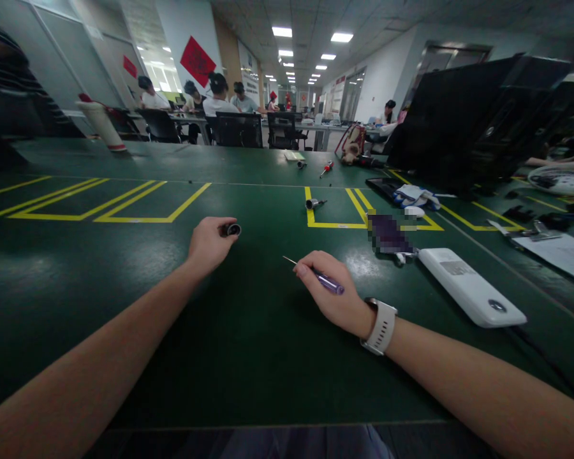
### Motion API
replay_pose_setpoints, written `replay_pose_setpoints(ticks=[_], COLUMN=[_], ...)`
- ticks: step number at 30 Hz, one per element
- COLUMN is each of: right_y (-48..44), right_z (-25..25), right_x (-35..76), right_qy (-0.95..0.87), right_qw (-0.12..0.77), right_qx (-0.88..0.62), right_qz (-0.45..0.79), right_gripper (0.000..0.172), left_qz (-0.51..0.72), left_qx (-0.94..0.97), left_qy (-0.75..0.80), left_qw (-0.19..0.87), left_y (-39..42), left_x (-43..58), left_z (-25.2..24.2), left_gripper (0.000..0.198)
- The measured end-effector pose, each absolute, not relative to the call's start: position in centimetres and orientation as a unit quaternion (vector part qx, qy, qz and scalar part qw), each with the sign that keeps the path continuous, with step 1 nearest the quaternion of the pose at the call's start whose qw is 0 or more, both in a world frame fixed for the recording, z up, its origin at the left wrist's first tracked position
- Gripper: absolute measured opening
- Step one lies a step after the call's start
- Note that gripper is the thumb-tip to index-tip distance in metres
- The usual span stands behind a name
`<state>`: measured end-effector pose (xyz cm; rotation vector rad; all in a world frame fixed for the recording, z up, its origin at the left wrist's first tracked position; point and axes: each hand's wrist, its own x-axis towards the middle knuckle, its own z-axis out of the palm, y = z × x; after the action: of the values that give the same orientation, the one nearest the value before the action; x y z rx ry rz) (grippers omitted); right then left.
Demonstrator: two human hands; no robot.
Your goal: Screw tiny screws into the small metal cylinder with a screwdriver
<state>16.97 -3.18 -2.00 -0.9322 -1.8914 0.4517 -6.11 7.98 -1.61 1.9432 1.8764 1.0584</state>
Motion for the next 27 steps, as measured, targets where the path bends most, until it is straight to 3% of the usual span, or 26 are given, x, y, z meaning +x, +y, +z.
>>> replay_pose_setpoints(ticks=[2, 11, 17, 22, 27], right_y=[-3.2, -3.2, -2.6, -2.2, -1.3], right_z=[-2.0, -1.8, -1.6, -1.3, -2.0], right_x=[16.9, 16.8, 17.0, 17.5, 18.3], right_qy=[-0.771, -0.750, -0.696, -0.623, -0.515], right_qw=[0.470, 0.445, 0.418, 0.431, 0.493], right_qx=[-0.384, -0.419, -0.459, -0.471, -0.332], right_qz=[0.192, 0.253, 0.360, 0.452, 0.618], right_gripper=[0.016, 0.019, 0.015, 0.017, 0.021], left_qz=[0.328, 0.216, 0.155, 0.207, 0.307], left_qx=[0.673, 0.714, 0.737, 0.745, 0.786], left_qy=[0.660, 0.666, 0.654, 0.634, 0.515], left_qw=[0.061, -0.025, -0.070, -0.010, 0.151], left_y=[8.6, 8.6, 9.5, 9.5, 7.5], left_x=[-7.1, -7.8, -8.2, -7.6, -5.2], left_z=[-1.8, -1.7, -1.7, -1.9, -1.7], left_gripper=[0.040, 0.040, 0.039, 0.042, 0.037])
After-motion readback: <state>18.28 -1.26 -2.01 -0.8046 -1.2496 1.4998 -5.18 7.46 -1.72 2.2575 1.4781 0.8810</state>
